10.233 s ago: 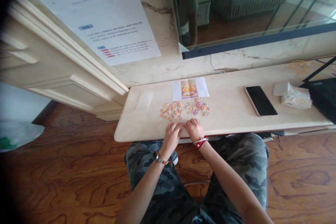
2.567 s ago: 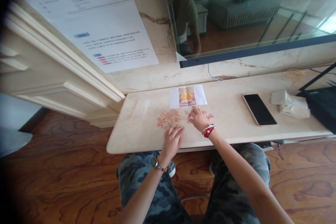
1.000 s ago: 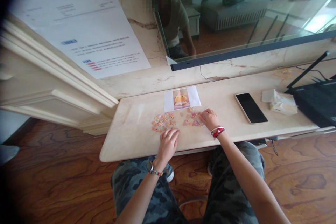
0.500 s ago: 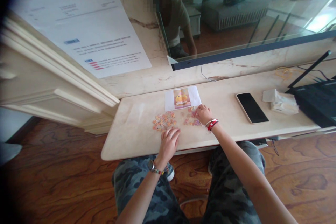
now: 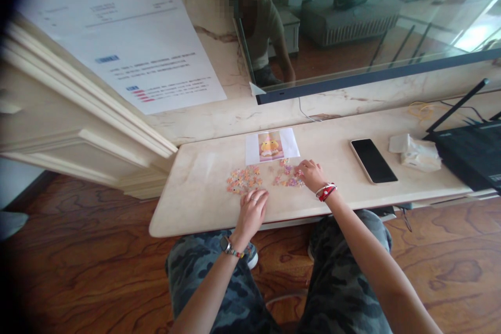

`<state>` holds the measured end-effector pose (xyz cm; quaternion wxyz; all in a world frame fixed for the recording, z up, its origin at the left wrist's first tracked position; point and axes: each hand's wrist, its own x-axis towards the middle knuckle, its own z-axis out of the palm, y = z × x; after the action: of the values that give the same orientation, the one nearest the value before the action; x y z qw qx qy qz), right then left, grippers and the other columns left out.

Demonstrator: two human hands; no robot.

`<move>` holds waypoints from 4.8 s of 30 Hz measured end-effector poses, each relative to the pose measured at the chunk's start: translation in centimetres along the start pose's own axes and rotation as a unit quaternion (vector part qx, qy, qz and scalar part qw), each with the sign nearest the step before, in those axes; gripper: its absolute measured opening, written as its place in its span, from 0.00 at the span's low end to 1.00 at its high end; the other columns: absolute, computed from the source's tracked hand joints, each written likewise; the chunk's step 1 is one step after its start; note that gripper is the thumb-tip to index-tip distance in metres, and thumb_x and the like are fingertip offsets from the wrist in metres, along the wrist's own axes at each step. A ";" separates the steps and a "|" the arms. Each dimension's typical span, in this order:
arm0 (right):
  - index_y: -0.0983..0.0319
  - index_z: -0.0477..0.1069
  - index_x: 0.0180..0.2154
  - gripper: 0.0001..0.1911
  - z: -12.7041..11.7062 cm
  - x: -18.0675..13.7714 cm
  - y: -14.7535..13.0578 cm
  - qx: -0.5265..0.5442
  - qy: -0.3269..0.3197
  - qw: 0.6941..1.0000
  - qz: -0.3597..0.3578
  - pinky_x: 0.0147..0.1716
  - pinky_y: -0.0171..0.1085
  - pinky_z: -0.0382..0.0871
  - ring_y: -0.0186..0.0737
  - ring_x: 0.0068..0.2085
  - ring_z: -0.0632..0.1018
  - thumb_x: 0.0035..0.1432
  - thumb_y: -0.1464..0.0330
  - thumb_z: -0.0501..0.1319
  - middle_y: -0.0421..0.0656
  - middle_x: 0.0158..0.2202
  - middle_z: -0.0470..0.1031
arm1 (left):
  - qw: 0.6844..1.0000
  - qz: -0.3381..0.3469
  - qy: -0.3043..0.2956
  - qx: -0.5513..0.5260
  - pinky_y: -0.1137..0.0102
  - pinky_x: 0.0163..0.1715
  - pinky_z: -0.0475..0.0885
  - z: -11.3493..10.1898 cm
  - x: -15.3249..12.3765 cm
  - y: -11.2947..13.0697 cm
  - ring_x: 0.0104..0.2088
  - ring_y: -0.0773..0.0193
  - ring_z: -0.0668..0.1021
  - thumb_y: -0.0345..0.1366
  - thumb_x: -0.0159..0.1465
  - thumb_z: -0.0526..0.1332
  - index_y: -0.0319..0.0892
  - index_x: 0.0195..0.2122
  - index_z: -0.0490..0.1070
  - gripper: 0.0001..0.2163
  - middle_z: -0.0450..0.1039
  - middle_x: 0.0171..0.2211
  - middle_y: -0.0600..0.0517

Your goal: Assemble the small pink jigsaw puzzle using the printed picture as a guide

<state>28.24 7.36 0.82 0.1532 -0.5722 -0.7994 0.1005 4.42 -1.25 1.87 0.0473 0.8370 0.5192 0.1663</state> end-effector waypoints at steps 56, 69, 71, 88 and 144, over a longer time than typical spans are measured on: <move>0.57 0.71 0.36 0.11 0.6 -2.5 0.2 -0.025 0.028 0.999 -0.037 0.35 0.38 0.59 0.40 0.39 0.67 0.52 0.63 0.54 0.45 0.38 0.67 | 1.000 0.005 -0.012 0.019 0.60 0.47 0.60 0.1 -0.1 0.1 0.50 0.59 0.63 0.27 0.58 0.51 0.45 0.45 0.64 0.14 0.65 0.47 0.49; 0.59 0.70 0.34 0.10 1.0 -4.0 0.8 -0.062 0.043 0.997 0.005 0.36 0.38 0.58 0.40 0.39 0.67 0.53 0.67 0.52 0.46 0.38 0.68 | 1.000 0.002 -0.014 0.020 0.60 0.47 0.59 0.0 -0.3 0.1 0.50 0.59 0.62 0.29 0.60 0.49 0.45 0.46 0.63 0.14 0.64 0.48 0.49; 0.60 0.71 0.33 0.10 1.0 -4.0 0.8 -0.061 0.049 0.997 0.019 0.35 0.38 0.58 0.40 0.38 0.67 0.54 0.66 0.52 0.46 0.38 0.68 | 1.000 0.004 -0.013 0.022 0.60 0.47 0.59 0.0 -0.3 0.2 0.50 0.59 0.62 0.28 0.59 0.49 0.45 0.46 0.63 0.14 0.64 0.48 0.49; 0.60 0.69 0.32 0.08 1.1 -3.9 0.1 -0.053 0.006 0.997 0.047 0.33 0.37 0.58 0.40 0.39 0.67 0.53 0.66 0.54 0.45 0.37 0.66 | 1.000 0.003 -0.007 0.028 0.60 0.47 0.59 -0.1 -0.3 0.3 0.50 0.59 0.63 0.27 0.58 0.51 0.45 0.46 0.63 0.15 0.65 0.48 0.49; 0.63 0.68 0.36 0.08 3.2 -1.9 -8.3 -0.078 -0.042 0.995 -0.056 0.39 0.39 0.57 0.42 0.41 0.67 0.54 0.67 0.54 0.50 0.42 0.66 | 0.999 -0.005 -0.033 0.023 0.61 0.46 0.59 -0.3 -0.8 0.0 0.50 0.59 0.62 0.28 0.60 0.48 0.45 0.48 0.62 0.15 0.65 0.48 0.50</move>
<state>20.35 2.96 0.38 0.0801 -0.5323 -0.8411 0.0532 4.02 -1.97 1.96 0.0455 0.8402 0.5255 0.1263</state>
